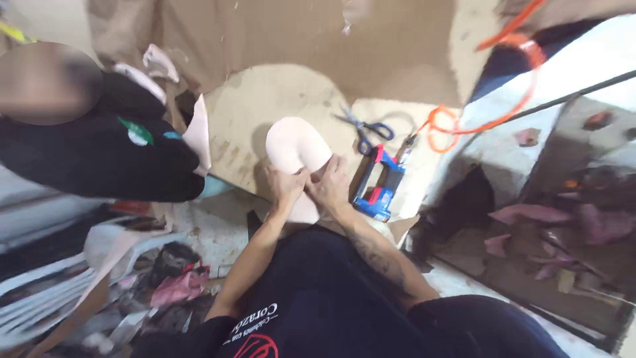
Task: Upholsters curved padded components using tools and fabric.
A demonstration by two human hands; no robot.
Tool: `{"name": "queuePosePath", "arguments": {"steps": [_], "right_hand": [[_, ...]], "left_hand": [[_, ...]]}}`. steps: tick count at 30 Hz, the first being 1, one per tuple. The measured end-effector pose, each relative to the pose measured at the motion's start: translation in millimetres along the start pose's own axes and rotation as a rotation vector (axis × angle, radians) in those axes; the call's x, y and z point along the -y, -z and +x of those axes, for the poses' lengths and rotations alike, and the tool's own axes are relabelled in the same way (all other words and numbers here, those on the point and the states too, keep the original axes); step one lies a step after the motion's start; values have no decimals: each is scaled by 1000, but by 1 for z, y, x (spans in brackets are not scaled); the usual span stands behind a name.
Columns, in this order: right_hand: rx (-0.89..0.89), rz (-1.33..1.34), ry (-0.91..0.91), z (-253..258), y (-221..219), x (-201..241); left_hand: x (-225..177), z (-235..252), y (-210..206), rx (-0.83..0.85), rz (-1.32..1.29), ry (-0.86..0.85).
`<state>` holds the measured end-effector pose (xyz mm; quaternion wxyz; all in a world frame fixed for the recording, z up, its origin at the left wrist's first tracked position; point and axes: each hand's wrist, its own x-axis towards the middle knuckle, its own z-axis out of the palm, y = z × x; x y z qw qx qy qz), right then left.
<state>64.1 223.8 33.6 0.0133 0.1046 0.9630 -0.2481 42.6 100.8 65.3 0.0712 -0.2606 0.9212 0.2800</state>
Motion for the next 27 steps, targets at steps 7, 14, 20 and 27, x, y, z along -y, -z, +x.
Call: {"name": "queuePosePath", "arguments": {"steps": [7, 14, 20, 27], "right_hand": [[225, 165, 10, 26, 18, -14], [185, 487, 224, 79, 36, -30], [105, 156, 188, 55, 19, -25], [293, 617, 38, 51, 23, -31]], "left_hand": [[10, 6, -9, -12, -11, -95], [-1, -2, -9, -69, -27, -301], [17, 13, -15, 20, -114, -137], [28, 33, -20, 170, -506, -141]]}}
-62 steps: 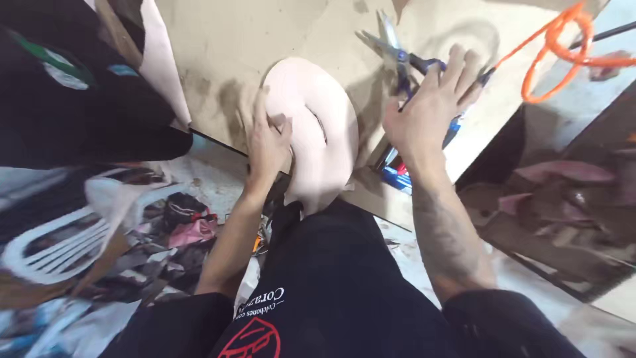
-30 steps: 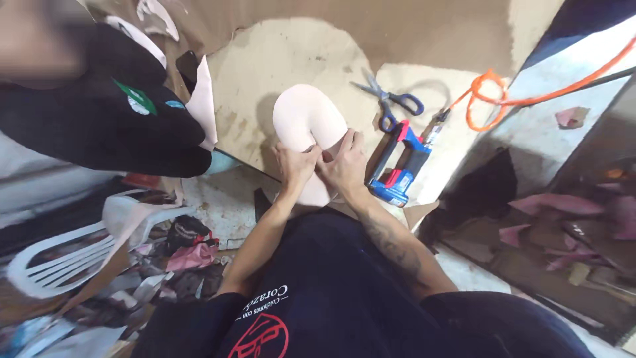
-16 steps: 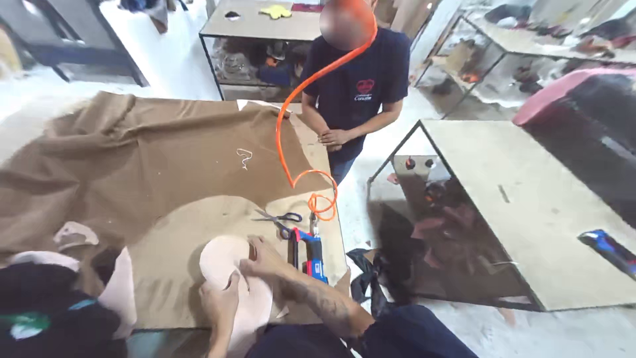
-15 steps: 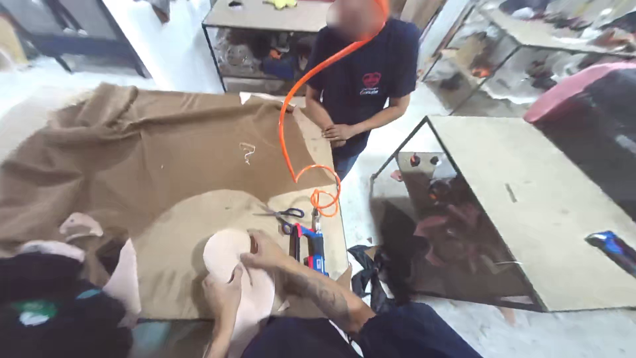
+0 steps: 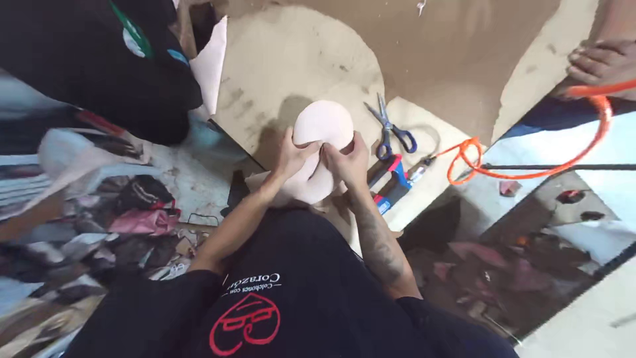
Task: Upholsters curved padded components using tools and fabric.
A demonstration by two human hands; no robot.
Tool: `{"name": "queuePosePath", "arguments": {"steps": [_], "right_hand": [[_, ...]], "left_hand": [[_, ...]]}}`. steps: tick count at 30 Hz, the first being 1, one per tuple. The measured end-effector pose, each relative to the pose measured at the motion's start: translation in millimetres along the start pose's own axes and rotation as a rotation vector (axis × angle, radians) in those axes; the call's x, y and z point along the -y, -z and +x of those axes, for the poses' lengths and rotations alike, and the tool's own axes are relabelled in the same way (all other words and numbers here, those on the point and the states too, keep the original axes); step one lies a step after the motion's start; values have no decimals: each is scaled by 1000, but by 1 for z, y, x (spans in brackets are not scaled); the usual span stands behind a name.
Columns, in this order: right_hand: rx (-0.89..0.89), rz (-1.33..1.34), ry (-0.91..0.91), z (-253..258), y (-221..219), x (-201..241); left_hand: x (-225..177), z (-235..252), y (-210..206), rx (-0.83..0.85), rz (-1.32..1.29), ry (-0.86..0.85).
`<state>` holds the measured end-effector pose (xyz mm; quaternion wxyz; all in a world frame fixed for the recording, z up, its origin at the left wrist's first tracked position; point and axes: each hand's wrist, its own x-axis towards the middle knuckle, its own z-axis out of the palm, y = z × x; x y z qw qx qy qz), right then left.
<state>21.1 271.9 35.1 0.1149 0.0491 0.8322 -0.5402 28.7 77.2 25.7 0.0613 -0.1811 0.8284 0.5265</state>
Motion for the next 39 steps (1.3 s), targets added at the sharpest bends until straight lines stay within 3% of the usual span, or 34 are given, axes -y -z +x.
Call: {"name": "queuePosePath", "arguments": {"steps": [4, 12, 23, 25, 27, 29, 31, 33, 36, 39], "right_hand": [[68, 187, -38, 3, 10, -6], [91, 427, -212, 41, -1, 6], [90, 415, -401, 60, -15, -10], [108, 305, -407, 62, -12, -4], [84, -86, -309, 53, 2, 11], [-3, -436, -167, 19, 31, 32], [-289, -651, -105, -19, 60, 25], [-428, -767, -251, -54, 88, -1], [-242, -731, -607, -88, 114, -51], [-260, -619, -641, -83, 103, -77]], "left_hand": [[4, 11, -7, -22, -36, -48], [9, 47, 5, 304, -564, 40], [8, 67, -2, 317, -468, 157], [5, 72, 1, 359, -469, 167], [-2, 74, 5, 348, -261, 150], [-17, 75, 10, 264, 245, 84], [-21, 84, 7, 203, 586, -68], [-12, 107, -2, 233, 644, -235], [-26, 134, -23, 449, 720, -327], [-54, 148, -47, 549, 895, -283]]}}
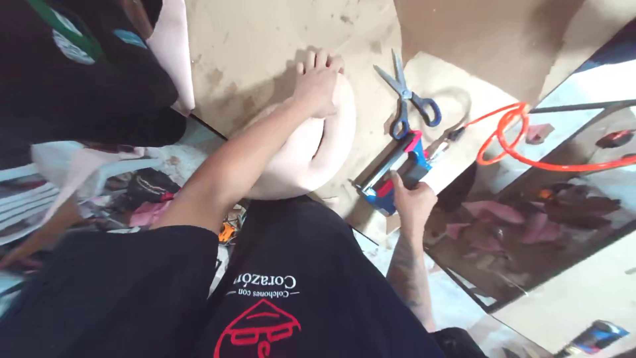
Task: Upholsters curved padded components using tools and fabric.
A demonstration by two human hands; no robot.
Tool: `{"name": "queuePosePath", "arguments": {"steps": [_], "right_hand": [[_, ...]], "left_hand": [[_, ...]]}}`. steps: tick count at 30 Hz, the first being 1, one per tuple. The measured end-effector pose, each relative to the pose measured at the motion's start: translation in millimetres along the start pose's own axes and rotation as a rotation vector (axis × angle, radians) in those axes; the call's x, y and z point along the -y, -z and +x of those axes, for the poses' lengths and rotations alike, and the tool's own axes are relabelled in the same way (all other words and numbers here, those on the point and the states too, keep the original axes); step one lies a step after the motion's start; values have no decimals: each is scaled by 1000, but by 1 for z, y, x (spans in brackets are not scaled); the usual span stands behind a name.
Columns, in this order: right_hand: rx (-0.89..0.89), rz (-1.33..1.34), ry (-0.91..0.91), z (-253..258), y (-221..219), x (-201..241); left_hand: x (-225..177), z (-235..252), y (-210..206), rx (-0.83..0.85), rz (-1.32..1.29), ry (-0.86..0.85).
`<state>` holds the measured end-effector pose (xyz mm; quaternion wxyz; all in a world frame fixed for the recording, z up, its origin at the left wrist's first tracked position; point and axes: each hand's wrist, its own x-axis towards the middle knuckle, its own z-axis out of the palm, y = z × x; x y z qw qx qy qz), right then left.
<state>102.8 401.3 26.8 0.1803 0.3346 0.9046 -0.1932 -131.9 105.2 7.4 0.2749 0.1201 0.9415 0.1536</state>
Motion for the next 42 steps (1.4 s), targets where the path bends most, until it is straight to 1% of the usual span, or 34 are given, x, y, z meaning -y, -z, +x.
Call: {"name": "queuePosePath", "arguments": {"steps": [2, 4, 6, 7, 8, 10, 11, 12, 13, 14, 15, 17, 18, 21, 22, 24, 27, 30, 35, 37, 41, 42], "right_hand": [[-109, 53, -20, -3, -11, 1], [-294, 164, -20, -12, -24, 8], [-464, 328, 11, -25, -33, 11], [-485, 474, 40, -38, -37, 9], [-465, 665, 85, -48, -43, 9], [-372, 1059, 238, -70, -59, 7], [-287, 1191, 328, -76, -68, 3], [-200, 1247, 411, -77, -75, 1], [-126, 1258, 464, -77, -81, 1], [-69, 1255, 479, -80, -83, -1], [-51, 1261, 462, -84, -80, 1], [-88, 1224, 440, -87, -62, 26], [-103, 1193, 454, -85, -48, 43], [-114, 1171, 509, -69, -28, 104], [-104, 1167, 563, -57, -29, 125], [-96, 1078, 640, -34, -35, 162], [-66, 947, 650, -17, -37, 198], [-37, 805, 600, -22, -31, 212], [-31, 576, 493, -20, -22, 241], [-83, 514, 483, -20, -25, 246], [-255, 622, 589, -26, -47, 244], [-278, 623, 586, -24, -48, 247]], "left_hand": [[-6, 0, -1, 53, 52, 63], [-11, 1, 3, 65, 81, 108], [-15, 1, 3, 69, 77, 126], [-15, -3, -2, 70, 57, 129], [-13, -4, -3, 60, 44, 129], [-6, -11, -4, 38, -16, 115], [2, -15, -6, 6, -80, 83], [15, -16, -9, -58, -148, 27], [30, -16, -13, -140, -216, -40], [43, -21, -22, -202, -273, -99], [53, -25, -32, -254, -312, -146], [62, -23, -42, -319, -379, -198], [63, -22, -43, -323, -403, -194], [57, -17, -32, -207, -397, -140], [56, -15, -26, -155, -396, -136], [57, -14, -15, -90, -401, -140], [61, -12, -15, -96, -408, -152], [63, -14, -24, -80, -434, -182], [69, -10, -25, -61, -469, -238], [70, -8, -27, -47, -482, -257], [76, -7, -22, 3, -505, -253], [79, -6, -18, 27, -502, -261]]}}
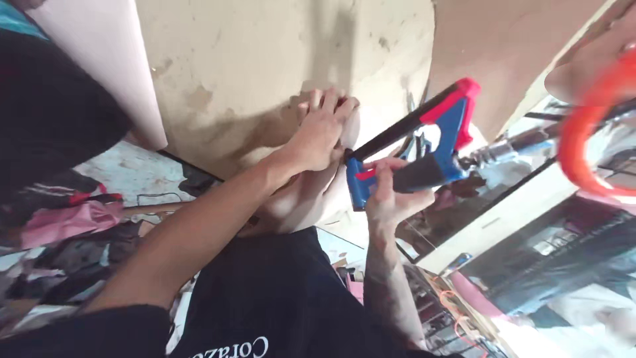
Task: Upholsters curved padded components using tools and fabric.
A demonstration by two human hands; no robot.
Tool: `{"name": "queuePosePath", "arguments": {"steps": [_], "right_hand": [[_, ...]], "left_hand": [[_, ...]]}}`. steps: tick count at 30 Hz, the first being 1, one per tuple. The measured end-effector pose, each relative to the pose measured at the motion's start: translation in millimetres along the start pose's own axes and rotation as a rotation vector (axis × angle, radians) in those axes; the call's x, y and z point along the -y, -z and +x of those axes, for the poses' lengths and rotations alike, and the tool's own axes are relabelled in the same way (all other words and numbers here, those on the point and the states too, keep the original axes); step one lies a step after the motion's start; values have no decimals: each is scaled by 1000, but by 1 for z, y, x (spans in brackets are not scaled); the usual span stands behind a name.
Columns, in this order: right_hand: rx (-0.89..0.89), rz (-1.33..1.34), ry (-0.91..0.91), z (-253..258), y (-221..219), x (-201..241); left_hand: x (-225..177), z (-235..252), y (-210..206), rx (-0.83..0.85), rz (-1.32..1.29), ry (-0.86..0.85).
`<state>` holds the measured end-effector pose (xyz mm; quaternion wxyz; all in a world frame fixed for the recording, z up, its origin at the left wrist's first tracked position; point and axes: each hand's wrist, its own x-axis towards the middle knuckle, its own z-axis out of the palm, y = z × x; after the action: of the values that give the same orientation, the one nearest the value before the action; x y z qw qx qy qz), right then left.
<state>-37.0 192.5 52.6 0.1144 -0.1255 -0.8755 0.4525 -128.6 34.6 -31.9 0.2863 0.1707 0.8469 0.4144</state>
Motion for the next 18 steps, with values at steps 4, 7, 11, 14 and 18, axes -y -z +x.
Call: {"name": "queuePosePath", "arguments": {"steps": [4, 7, 11, 14, 18], "right_hand": [[76, -40, -147, 14, 6, 7], [77, -38, -224, 12, 9, 13], [-30, -86, -105, 0, -11, 10], [-29, -169, -127, -10, -7, 15], [19, -200, -159, -11, -1, 19]], "left_hand": [[-7, -3, 13, 83, 57, 53], [-16, -2, 16, 108, 127, 90], [-8, 5, 14, 24, 158, 63], [-10, -2, 9, 12, 152, 50], [-10, -5, 9, 12, 183, 52]]}}
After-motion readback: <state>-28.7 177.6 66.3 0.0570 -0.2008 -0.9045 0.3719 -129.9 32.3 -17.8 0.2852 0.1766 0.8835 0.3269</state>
